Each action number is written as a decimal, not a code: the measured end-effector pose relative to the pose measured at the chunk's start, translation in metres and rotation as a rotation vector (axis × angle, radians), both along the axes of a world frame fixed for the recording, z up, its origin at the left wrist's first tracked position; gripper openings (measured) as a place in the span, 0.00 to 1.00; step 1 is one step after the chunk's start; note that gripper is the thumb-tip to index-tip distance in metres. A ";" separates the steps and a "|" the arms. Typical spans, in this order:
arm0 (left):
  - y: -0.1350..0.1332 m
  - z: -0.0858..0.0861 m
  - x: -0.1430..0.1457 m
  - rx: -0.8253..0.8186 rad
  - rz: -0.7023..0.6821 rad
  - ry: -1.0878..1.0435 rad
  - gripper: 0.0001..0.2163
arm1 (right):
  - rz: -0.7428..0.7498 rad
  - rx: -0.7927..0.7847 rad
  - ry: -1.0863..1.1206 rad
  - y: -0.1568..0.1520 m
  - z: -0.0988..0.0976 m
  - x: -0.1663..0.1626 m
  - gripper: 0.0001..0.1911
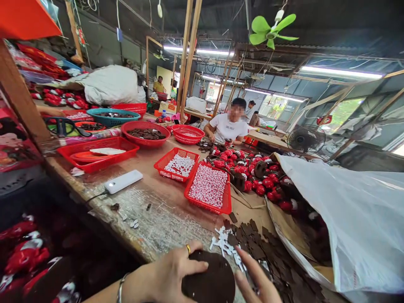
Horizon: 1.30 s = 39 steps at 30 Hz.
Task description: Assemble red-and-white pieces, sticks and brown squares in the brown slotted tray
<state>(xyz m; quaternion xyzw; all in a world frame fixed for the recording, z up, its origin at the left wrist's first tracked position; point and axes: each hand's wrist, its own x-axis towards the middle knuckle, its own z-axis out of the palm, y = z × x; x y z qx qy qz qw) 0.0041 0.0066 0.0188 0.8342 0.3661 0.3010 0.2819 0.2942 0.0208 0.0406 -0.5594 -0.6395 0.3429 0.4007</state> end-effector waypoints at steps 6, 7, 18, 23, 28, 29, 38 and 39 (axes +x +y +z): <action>-0.007 0.004 -0.003 -0.064 0.011 0.010 0.32 | 0.123 -0.422 0.346 0.013 -0.044 -0.053 0.30; -0.007 0.005 -0.004 -0.092 0.003 -0.010 0.33 | 0.122 -0.448 0.398 0.012 -0.045 -0.055 0.29; 0.005 -0.011 0.025 -0.558 0.356 -0.594 0.20 | 0.049 -0.446 0.511 0.009 -0.017 -0.085 0.27; 0.027 -0.010 -0.014 -0.500 0.586 -0.673 0.19 | 0.048 -0.261 0.475 0.025 0.006 -0.093 0.35; 0.050 -0.015 -0.060 -0.331 0.832 -0.825 0.20 | -0.019 -0.274 0.481 0.026 0.000 -0.070 0.30; 0.051 -0.016 -0.068 -0.300 0.859 -0.858 0.20 | -0.023 -0.288 0.471 0.025 -0.005 -0.066 0.30; 0.015 -0.005 -0.209 0.150 1.490 -1.003 0.13 | 0.021 -0.404 0.416 0.020 -0.076 -0.063 0.24; 0.003 -0.004 -0.233 0.236 1.622 -0.988 0.14 | 0.053 -0.445 0.392 0.022 -0.081 -0.063 0.24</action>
